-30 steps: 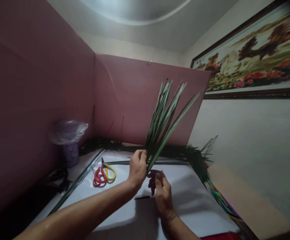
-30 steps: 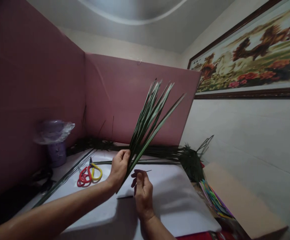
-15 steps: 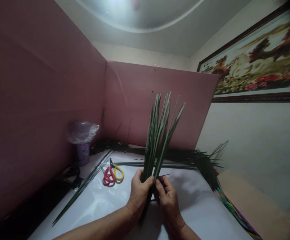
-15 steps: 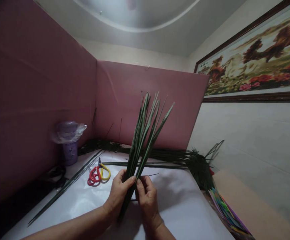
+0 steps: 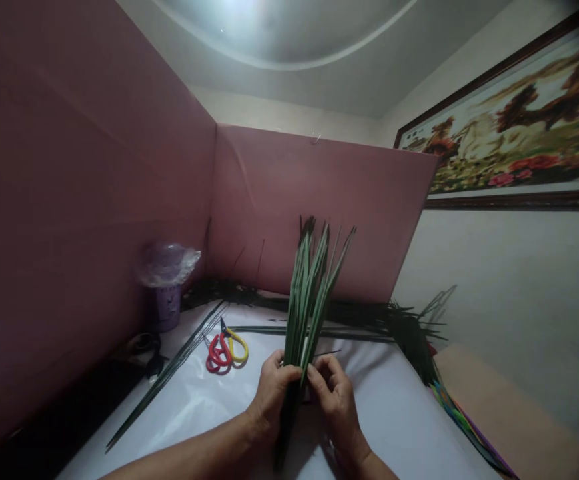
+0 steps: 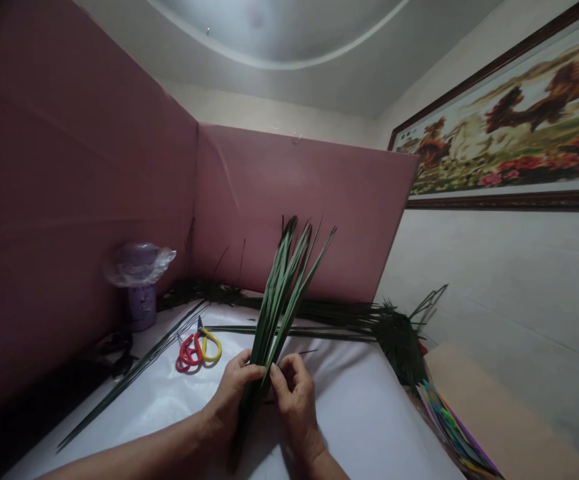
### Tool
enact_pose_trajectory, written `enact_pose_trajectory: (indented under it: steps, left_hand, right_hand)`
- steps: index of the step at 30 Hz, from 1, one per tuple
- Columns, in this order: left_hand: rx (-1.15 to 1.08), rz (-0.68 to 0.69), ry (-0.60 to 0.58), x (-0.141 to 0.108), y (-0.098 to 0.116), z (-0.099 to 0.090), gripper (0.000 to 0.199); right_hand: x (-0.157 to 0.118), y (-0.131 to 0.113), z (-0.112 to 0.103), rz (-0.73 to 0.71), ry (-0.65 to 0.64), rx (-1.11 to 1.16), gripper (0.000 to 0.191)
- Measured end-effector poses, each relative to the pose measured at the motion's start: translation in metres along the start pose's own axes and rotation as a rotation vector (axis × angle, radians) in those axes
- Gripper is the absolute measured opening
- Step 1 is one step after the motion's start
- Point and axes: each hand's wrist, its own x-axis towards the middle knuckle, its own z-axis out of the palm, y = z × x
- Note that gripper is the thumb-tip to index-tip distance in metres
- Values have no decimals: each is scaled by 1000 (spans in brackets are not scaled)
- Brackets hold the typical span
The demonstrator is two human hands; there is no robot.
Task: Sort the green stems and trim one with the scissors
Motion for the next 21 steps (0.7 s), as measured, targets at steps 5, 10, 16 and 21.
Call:
enact_pose_trajectory:
  steps: [5,10,16,21]
  left_hand:
    - [-19,3,-65,1,-3,-3,27]
    - [-37,9,-105,3,-4,-6,40]
    - [-55,27,-137,3,-6,-6,44]
    - [-47,32,-115,1,-5,-5,45]
  right_hand:
    - [3,2,-1,-2,-9,29,26]
    - [4,5,-2,10,23,72,28]
    - [5,6,-3,22,61,62,36]
    - [6,9,-3,35,92,26,38]
